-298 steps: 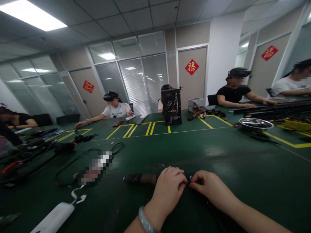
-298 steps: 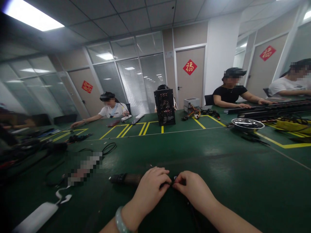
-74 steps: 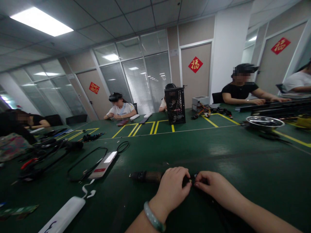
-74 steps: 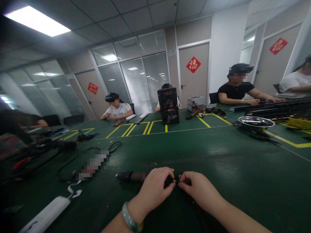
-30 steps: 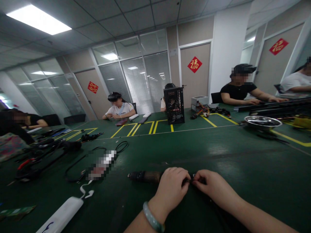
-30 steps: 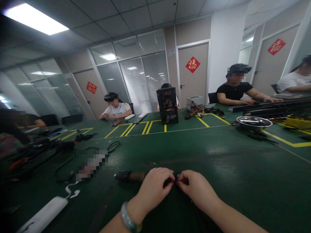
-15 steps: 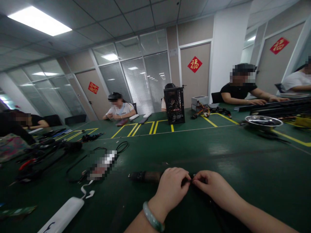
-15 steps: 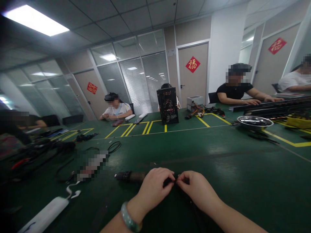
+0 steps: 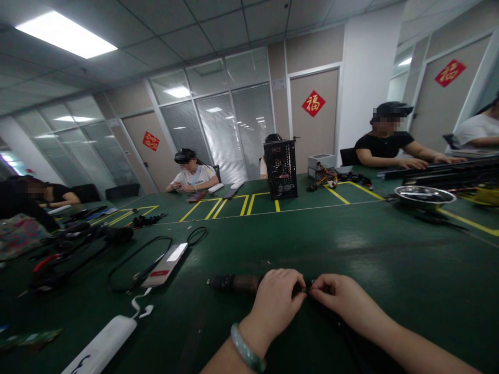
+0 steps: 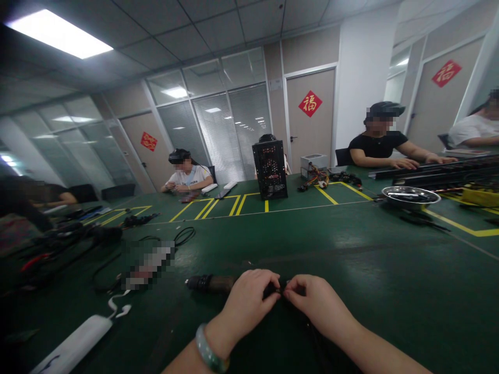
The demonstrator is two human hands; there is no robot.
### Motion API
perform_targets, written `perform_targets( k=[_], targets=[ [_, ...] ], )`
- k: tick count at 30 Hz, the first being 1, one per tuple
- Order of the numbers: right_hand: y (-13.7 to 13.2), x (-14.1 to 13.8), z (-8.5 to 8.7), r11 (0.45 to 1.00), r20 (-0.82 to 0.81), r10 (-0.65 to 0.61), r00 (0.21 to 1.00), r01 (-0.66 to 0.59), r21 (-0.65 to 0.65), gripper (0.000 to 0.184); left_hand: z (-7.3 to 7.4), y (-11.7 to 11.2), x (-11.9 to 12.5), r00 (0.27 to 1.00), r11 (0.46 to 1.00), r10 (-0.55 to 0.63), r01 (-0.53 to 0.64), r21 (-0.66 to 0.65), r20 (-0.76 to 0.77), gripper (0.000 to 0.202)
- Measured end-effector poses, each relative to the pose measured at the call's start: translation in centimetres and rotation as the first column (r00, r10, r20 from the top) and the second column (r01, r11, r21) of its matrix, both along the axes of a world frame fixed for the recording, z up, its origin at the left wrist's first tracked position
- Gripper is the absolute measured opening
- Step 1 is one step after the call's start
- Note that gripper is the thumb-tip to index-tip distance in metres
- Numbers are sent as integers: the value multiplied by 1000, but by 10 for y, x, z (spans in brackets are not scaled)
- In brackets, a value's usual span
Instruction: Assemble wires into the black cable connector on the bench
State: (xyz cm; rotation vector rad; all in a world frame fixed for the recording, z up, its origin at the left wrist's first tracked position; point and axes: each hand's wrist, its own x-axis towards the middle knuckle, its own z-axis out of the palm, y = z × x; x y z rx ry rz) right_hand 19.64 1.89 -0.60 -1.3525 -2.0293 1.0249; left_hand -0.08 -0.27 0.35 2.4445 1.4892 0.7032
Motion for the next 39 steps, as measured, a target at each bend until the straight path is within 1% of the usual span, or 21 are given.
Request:
perform_targets(
  k=[7,10,12,15,21,26,31,35,39],
  targets=[
    [1,1,-3,1000,27,9,1000,-10,30,17,-1,0,0,999,999,-41,40,11,19,16],
    [2,1,-4,1000,41,12,999,-13,22,17,1,-1,0,999,1000,-21,20,15,42,20],
    [2,1,-4,1000,45,10,999,-11,15,17,2,-2,0,999,1000,-11,11,14,46,17],
    [1,1,-2,1000,43,13,999,-14,17,18,3,-2,0,999,1000,-27,26,4,26,14],
    [2,1,-3,999,24,11,1000,-12,30,16,5,-2,1,1000,1000,-22,22,12,13,18],
    [4,2,-6,999,28,19,999,-19,31,16,4,-3,1,1000,1000,-15,15,17,17,13],
    [5,3,-8,999,24,8,1000,-9,45,16,0,0,1,999,999,-23,23,26,38,16],
    [7,1,-9,997,36,-11,999,8,78,17,-4,3,2,999,999,13,-15,44,31,18],
    [11,0,-11,993,37,-23,999,18,116,19,-4,4,4,998,998,51,-50,46,-21,14]
  ],
)
